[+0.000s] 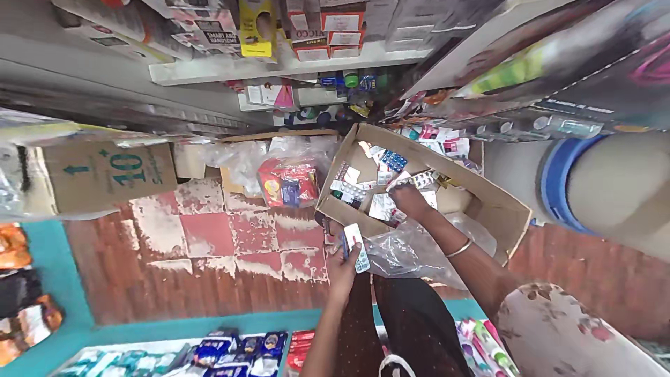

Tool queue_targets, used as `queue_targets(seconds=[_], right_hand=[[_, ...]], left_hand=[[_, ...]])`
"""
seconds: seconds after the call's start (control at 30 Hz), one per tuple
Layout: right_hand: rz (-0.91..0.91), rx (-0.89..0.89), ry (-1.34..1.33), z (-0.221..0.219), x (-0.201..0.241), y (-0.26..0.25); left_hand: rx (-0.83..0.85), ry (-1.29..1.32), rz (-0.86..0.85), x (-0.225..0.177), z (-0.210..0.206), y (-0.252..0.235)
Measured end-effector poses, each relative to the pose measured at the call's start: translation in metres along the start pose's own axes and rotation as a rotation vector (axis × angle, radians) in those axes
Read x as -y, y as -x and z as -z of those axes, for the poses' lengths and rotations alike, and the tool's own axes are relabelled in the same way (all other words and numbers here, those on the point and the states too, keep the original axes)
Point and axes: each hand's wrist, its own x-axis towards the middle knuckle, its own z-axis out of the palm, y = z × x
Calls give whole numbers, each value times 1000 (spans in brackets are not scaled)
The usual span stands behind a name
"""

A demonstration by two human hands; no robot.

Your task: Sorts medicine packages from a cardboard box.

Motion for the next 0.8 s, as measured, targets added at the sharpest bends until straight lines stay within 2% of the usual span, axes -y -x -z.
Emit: queue_targets(seconds=[0.07,0.13,0.23,0.3,0.5,0.73,0.8], right_hand=[[-6,-180,-28,-7,-3,-18],[-113,-280,-21,-9,-1,-35],[-334,-306,-75,-4,7,-52],[-375,-279,-85,-2,10,-57],[-215,-200,-1,-13,-6,-35],[-225,-112,75,-26,-4,-12],[-142,-122,59,-37,1,-7]], left_hand=[[24,9,-7,0,-3,1],[41,11,-18,2,-5,0],[64,4,-25,6,-5,-1],[75,2,-32,9,-5,-4],[173,-49,-8,7,-1,2],[298,-258,-90,10,-3,7],[308,-321,-102,11,-4,6]])
